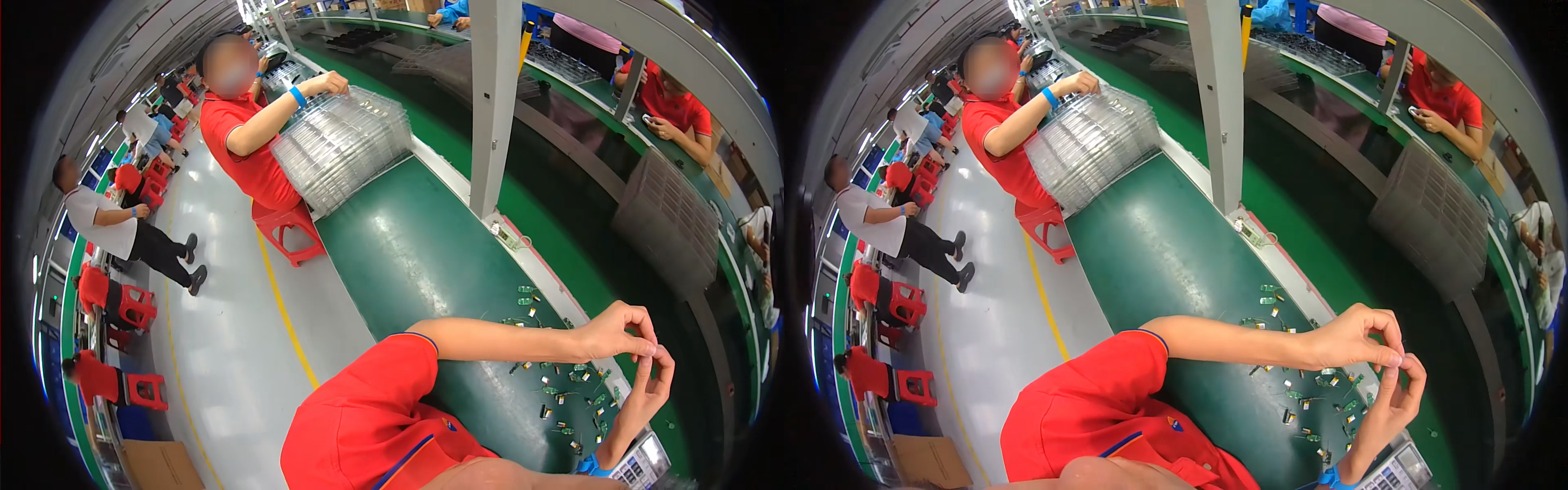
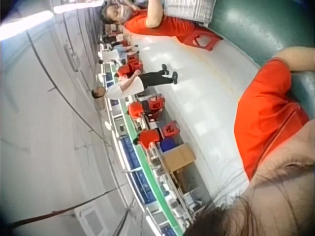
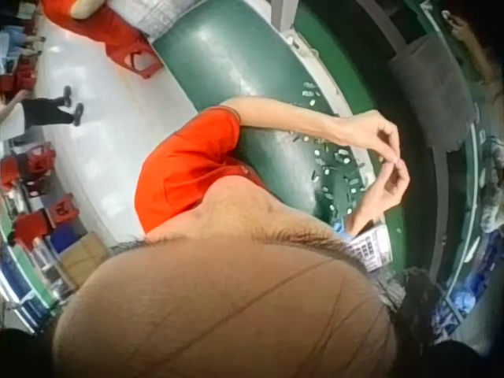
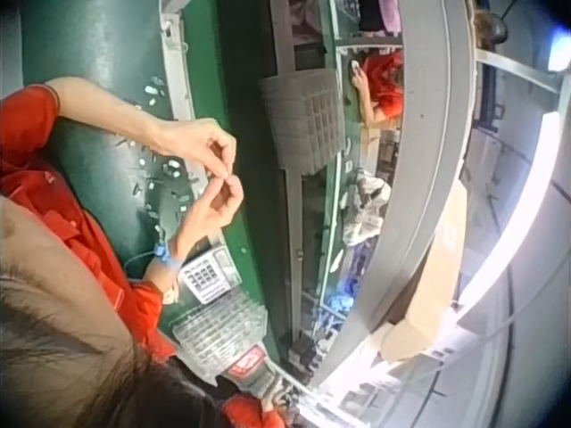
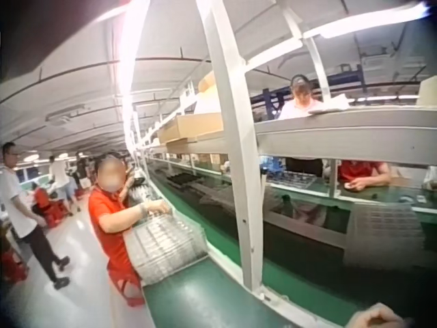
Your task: Assembling small electronic components at a production line workstation.
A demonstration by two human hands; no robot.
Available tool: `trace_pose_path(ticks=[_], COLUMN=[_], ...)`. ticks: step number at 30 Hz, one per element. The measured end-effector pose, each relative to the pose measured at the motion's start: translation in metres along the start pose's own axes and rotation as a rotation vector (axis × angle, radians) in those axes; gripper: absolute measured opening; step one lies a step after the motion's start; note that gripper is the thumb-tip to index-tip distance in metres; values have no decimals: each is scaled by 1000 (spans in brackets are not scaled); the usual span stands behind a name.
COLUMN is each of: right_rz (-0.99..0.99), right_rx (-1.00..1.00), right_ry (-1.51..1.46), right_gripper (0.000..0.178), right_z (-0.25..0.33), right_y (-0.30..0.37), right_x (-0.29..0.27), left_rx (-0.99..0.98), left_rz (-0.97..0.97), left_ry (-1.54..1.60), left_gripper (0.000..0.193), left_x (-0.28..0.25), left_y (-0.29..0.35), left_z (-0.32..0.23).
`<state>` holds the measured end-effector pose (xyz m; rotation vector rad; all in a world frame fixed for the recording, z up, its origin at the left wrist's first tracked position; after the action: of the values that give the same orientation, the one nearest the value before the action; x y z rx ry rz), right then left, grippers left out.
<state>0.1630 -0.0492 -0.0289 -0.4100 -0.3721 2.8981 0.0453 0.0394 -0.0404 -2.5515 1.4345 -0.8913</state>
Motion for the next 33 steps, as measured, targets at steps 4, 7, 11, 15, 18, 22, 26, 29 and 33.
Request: trace_pose_path(ticks=[4, 7, 11, 15, 18, 22, 26, 29, 33], right_rz=[55, 51, 47, 55, 127, 189, 224, 212, 196], right_rx=[45, 17, -35, 53, 84, 135, 122, 146, 109], right_ry=[-29, -13, 12, -52, -314, -500, -564, -494, -444], right_gripper=[14, 15, 17, 16, 17, 21, 21, 22, 26], right_z=[-7, -6, -6, 4, 8, 17, 19, 21, 24], right_y=[3, 5, 8, 5, 4, 7, 8, 9, 13], right_x=[-6, -4, 1, 0, -7, -10, -13, -12, -3], left_rx=[43, 112, 155, 116, 90, 99, 159, 188, 157], left_rz=[-5, -10, -7, -7, 118, 192, 216, 221, 241], left_ry=[-93, -157, -210, -274, -355, -311, -366, -401, -437], left_gripper=[10, 9, 8, 9, 12, 15, 17, 17, 16], left_x=[8, 12, 13, 11, 9, 6, 7, 8, 9], left_y=[3, 4, 8, 8, 7, 7, 7, 7, 8], left_z=[0, 1, 4, -4, -21, -23, -25, -26, -26])
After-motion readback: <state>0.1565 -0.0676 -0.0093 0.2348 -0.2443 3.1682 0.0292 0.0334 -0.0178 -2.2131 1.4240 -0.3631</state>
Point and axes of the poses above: each hand's wrist, its own y-axis away from the middle knuckle, its own x-axis out of the palm, z = x × y, the point moved 1 cm from there along -y, towards the middle knuckle, and after that the axes turned 14 degrees about z, right-handed, at the moved point
